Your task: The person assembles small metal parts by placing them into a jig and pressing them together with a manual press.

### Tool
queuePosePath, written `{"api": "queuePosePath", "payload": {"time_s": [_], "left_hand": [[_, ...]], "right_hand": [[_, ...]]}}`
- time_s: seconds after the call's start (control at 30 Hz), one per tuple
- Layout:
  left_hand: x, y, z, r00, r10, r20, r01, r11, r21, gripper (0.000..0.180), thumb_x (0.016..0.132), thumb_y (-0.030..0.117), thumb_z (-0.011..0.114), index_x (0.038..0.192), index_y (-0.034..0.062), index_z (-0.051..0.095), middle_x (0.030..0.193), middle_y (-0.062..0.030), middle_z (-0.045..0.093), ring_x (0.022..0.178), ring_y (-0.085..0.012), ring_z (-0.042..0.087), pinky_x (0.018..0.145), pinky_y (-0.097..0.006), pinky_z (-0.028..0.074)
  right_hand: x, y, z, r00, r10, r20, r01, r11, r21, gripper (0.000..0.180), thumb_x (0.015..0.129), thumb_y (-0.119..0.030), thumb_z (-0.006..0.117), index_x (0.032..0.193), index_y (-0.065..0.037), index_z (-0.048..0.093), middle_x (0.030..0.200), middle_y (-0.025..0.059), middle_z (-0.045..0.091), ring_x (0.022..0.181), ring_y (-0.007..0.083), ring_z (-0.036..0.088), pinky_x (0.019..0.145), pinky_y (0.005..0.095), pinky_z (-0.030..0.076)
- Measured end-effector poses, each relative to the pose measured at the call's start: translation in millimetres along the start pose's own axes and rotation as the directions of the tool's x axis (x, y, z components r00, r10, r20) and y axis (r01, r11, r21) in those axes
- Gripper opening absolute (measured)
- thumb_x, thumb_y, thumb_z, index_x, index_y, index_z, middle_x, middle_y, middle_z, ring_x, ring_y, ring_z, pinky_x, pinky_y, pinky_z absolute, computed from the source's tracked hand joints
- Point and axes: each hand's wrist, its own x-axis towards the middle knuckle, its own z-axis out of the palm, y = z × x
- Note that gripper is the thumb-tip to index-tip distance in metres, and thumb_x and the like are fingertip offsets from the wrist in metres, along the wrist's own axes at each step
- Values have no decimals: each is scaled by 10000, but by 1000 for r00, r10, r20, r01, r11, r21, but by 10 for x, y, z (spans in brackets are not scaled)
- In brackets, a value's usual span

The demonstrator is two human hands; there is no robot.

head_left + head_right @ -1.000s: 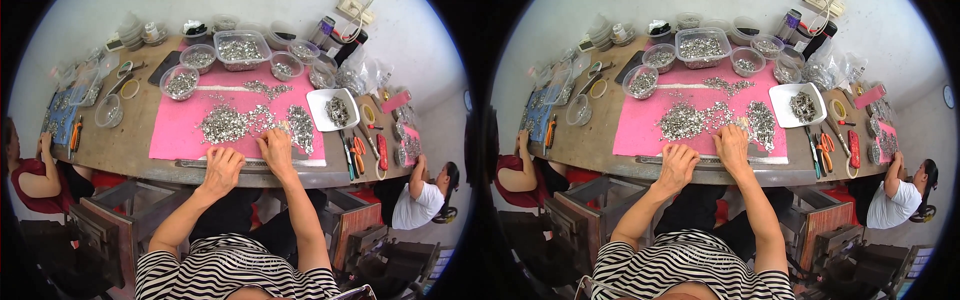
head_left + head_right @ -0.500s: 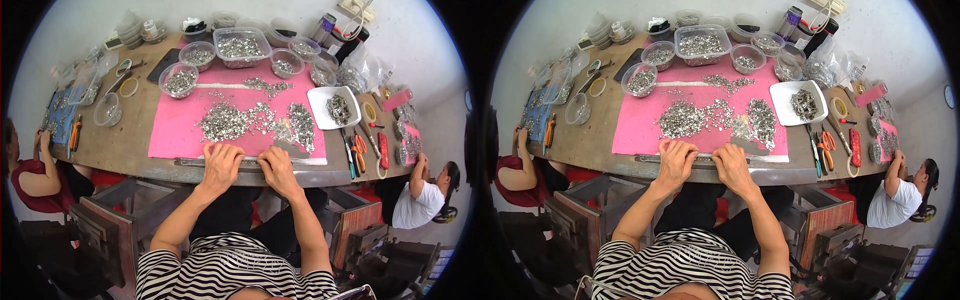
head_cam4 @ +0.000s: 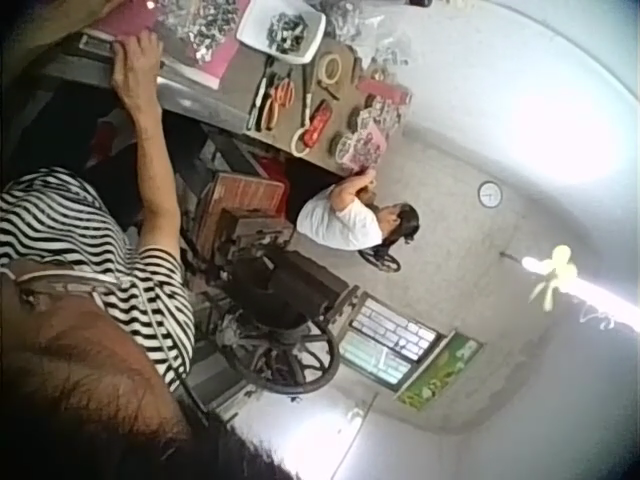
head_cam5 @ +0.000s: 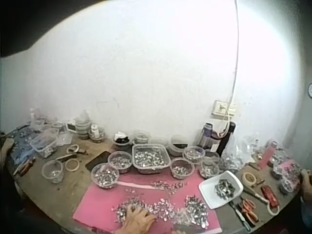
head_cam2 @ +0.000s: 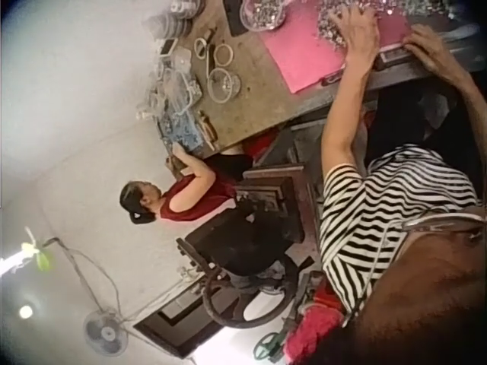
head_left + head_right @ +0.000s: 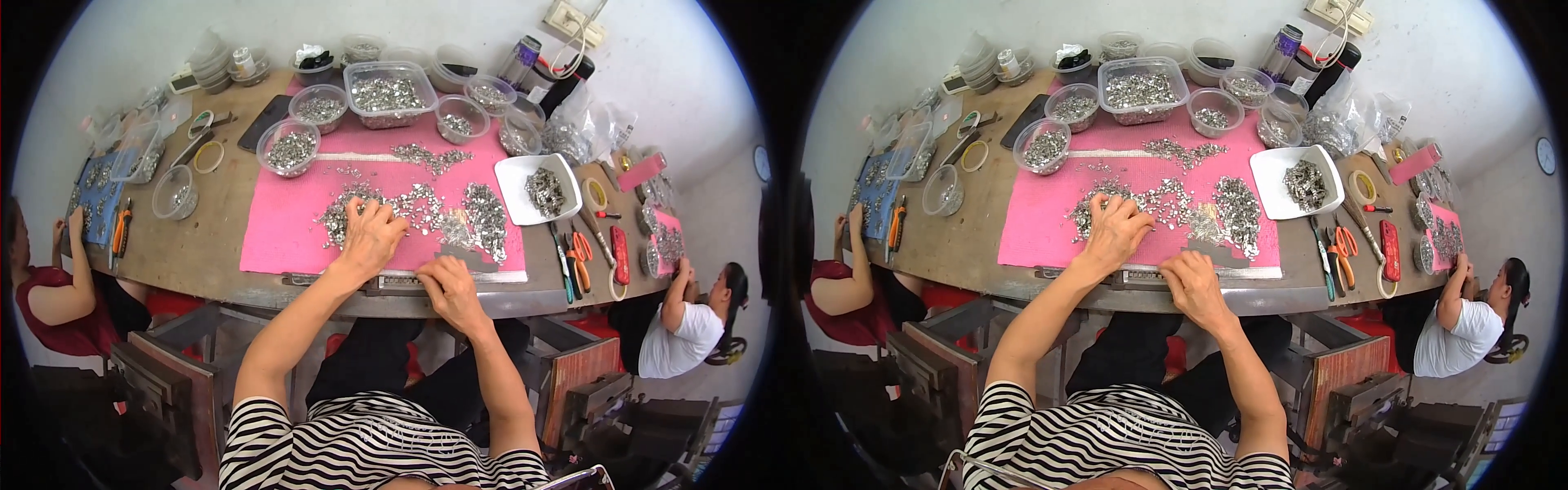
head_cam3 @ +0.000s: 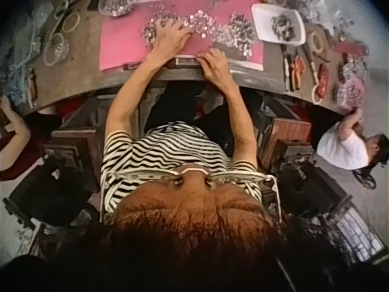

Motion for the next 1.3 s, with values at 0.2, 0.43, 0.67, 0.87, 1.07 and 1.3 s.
{"api": "queuePosePath", "payload": {"time_s": [0.2, 0.43, 0.67, 0.87, 1.07, 1.3], "left_hand": [[32, 23, -13, 998, 56, 15, -56, 998, 36, 102, 855, 151, 740, 949, 115, 731, 868, -46, 618, 935, -241, 566, 971, -486, 337], [-99, 92, -83, 989, -78, 122, 99, 980, -172, 59, 869, 148, 739, 900, 130, 692, 825, -4, 621, 842, -204, 571, 922, -430, 333], [-147, 135, -144, 998, 4, 65, 1, 997, -77, 90, 877, 153, 736, 949, 120, 693, 869, -13, 619, 896, -212, 573, 949, -450, 335], [-311, 572, -264, 997, 62, 54, -51, 981, -188, 120, 874, 149, 738, 965, 96, 680, 907, -40, 606, 931, -236, 578, 955, -448, 356], [-460, 628, -156, 999, -9, -36, 1, 978, -211, 153, 833, 120, 763, 951, 79, 673, 927, -57, 603, 921, -256, 587, 914, -434, 395], [-511, 635, -120, 997, -2, -72, -13, 978, -207, 156, 831, 116, 766, 956, 83, 678, 921, -58, 598, 903, -256, 585, 906, -428, 397]], "right_hand": [[347, 309, 113, 979, 79, -189, -128, 955, -266, 79, 856, -64, 727, 928, -48, 700, 881, 101, 613, 893, 286, 601, 814, 411, 417], [395, 402, 191, 986, 70, -150, -113, 945, -306, 81, 848, -87, 734, 895, -58, 674, 878, 97, 593, 863, 287, 590, 816, 413, 403], [141, 89, -142, 999, 52, 0, -52, 997, -58, 77, 863, -24, 705, 906, -40, 643, 860, 79, 591, 813, 268, 587, 789, 381, 405], [-48, 46, -172, 994, 99, 39, -100, 994, 31, 78, 876, -31, 695, 935, -39, 645, 911, 85, 595, 885, 282, 583, 813, 389, 409], [-58, 13, -103, 999, 36, -15, -36, 999, -25, 97, 854, -16, 717, 927, -33, 655, 923, 90, 608, 891, 285, 588, 791, 394, 425], [88, 159, -64, 994, 65, -88, -64, 998, 5, 83, 842, -39, 746, 892, -29, 680, 853, 93, 625, 824, 287, 615, 769, 396, 441]]}}
